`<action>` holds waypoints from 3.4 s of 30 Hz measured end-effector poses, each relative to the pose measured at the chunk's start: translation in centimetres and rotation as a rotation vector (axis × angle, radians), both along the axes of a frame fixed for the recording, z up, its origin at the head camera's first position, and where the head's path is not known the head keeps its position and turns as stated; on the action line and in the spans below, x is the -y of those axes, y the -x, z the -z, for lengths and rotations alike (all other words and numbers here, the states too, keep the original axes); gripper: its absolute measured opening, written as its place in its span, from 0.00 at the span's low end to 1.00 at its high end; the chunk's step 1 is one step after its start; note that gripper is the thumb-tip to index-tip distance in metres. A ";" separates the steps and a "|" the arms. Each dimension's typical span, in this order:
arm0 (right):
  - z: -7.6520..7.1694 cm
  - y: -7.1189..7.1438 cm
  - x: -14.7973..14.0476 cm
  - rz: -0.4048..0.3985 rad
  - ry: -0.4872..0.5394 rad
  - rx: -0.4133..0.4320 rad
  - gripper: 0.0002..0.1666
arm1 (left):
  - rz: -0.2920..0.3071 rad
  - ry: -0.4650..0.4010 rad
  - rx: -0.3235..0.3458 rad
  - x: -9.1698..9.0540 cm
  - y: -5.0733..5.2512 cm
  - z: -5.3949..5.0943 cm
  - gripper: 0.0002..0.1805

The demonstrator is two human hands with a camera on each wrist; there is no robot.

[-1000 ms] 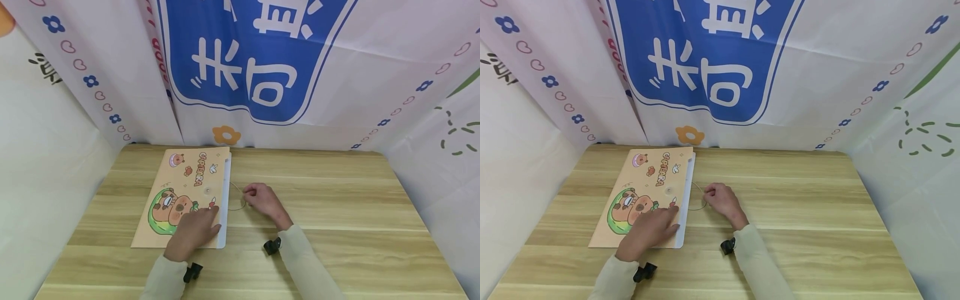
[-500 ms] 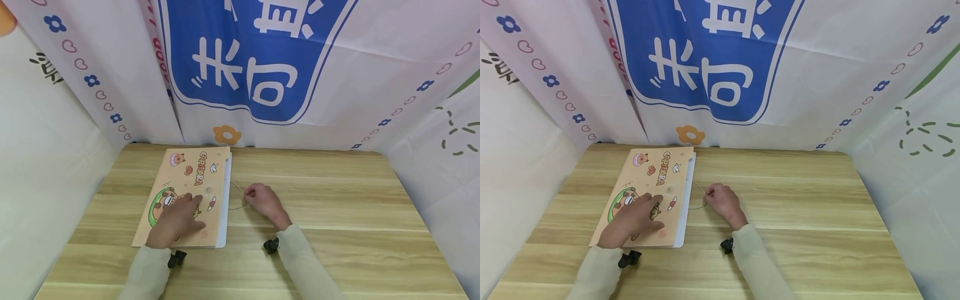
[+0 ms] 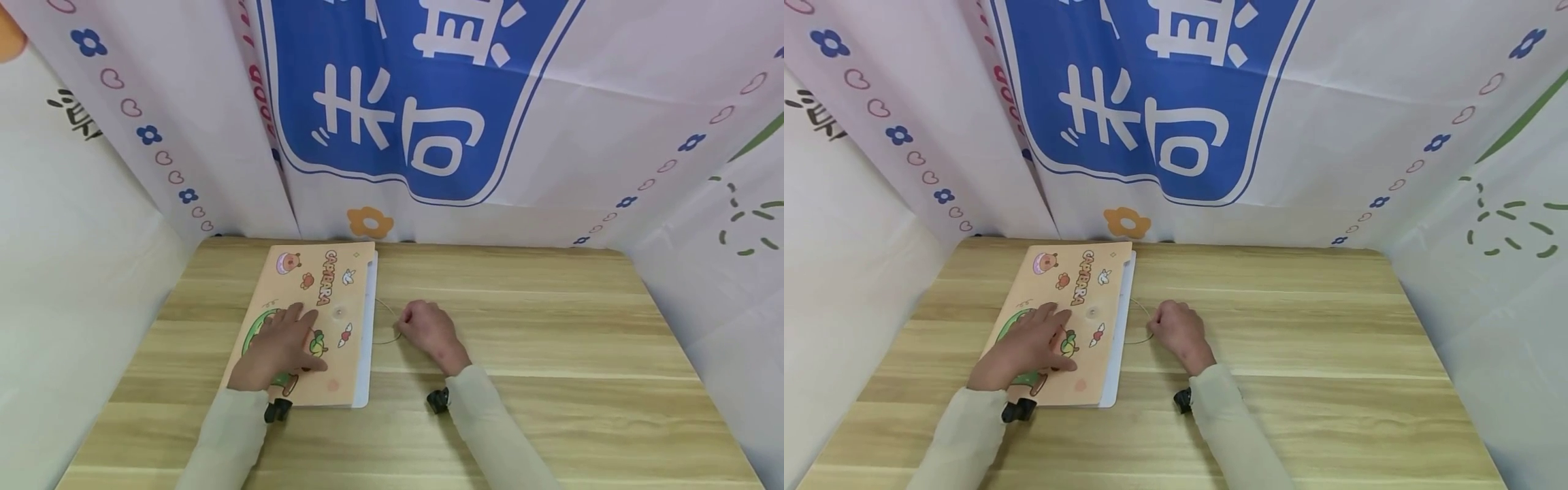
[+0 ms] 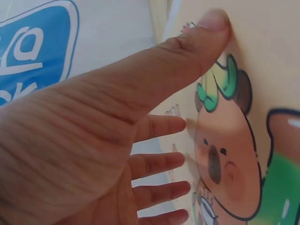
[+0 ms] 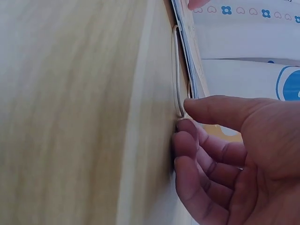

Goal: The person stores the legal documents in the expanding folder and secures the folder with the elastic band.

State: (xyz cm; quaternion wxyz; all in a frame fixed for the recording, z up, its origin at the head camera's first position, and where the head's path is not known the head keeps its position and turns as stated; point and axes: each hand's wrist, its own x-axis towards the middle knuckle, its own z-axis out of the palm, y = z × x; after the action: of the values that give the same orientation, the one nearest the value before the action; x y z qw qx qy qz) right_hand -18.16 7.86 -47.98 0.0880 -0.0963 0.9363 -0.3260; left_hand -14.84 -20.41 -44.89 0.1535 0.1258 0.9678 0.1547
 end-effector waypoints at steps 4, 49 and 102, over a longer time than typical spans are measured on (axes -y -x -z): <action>0.0 0.1 0.1 -0.002 0.016 0.011 0.08 | -0.028 -0.025 0.038 0.3 0.3 0.2 0.62; -0.6 -0.1 2.0 -0.123 0.377 0.309 0.22 | -0.048 -0.106 0.153 1.3 0.8 1.4 0.69; 0.1 1.2 1.3 0.021 0.661 0.321 0.14 | -0.047 -0.073 0.163 1.3 1.0 1.7 0.70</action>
State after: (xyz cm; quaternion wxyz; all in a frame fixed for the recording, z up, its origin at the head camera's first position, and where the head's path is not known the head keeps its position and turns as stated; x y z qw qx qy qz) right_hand -19.34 6.60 -48.06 0.1946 -0.0574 0.7556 -0.6228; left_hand -15.87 -21.67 -46.61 0.2233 0.0956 0.9486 0.2030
